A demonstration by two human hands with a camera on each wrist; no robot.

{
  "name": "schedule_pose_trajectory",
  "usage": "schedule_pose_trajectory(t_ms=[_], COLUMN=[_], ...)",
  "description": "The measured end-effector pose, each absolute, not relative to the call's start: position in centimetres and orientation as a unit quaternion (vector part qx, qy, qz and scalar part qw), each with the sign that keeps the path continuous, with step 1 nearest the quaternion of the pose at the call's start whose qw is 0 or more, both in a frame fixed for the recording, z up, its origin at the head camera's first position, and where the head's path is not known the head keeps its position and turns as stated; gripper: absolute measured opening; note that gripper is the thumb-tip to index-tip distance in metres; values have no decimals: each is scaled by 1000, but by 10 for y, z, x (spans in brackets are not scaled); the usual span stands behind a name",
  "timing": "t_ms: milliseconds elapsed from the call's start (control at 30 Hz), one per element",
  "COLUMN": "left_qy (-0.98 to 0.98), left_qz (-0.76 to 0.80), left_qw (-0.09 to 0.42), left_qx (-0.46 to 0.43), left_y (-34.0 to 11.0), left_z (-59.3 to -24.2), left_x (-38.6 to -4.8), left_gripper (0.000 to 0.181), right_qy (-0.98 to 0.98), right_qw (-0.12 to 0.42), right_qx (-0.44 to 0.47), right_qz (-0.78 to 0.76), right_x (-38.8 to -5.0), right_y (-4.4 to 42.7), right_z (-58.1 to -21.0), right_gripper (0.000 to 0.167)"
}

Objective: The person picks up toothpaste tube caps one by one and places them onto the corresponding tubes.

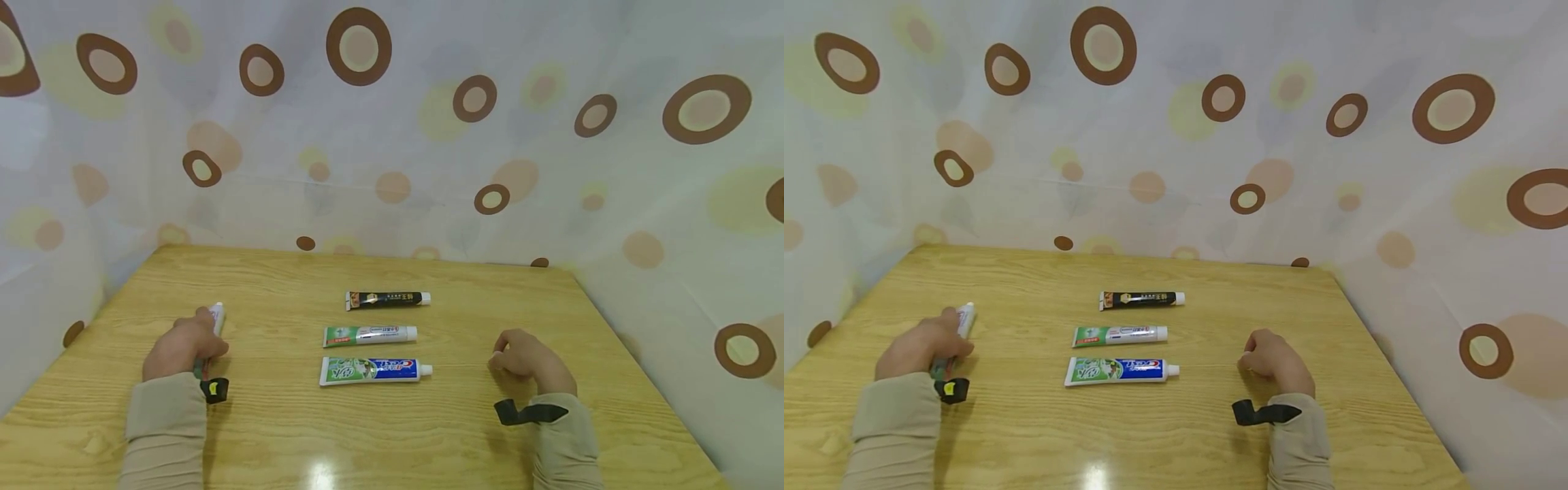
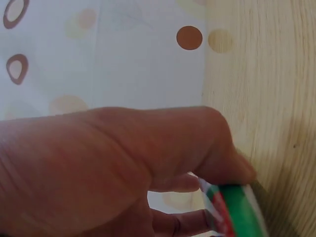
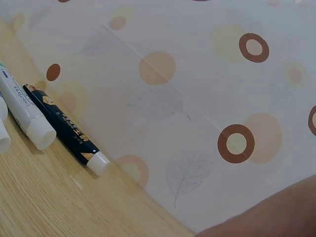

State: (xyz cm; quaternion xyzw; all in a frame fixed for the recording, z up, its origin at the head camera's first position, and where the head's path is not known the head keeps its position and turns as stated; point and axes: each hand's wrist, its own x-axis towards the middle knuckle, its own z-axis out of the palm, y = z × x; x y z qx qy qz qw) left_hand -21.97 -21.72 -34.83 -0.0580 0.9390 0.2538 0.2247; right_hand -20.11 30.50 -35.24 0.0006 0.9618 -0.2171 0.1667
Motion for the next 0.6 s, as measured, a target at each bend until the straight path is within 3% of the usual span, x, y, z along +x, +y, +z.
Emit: schedule_pose_trajectory(t_ms=[367, 600], left_qy=[951, 941], left_qz=[253, 308], left_qw=[179, 142], left_qx=[-22, -4], left_y=[-216, -213], left_z=[-352, -351], left_x=[-230, -230], left_gripper=[47, 59], right_qy=[961, 956], right_qw=[151, 153], right_qx=[-21, -25], right_qz=[-229, -250], right_x=[-203, -204], right_y=[305, 304], right_z=[-353, -355], right_gripper=[15, 15])
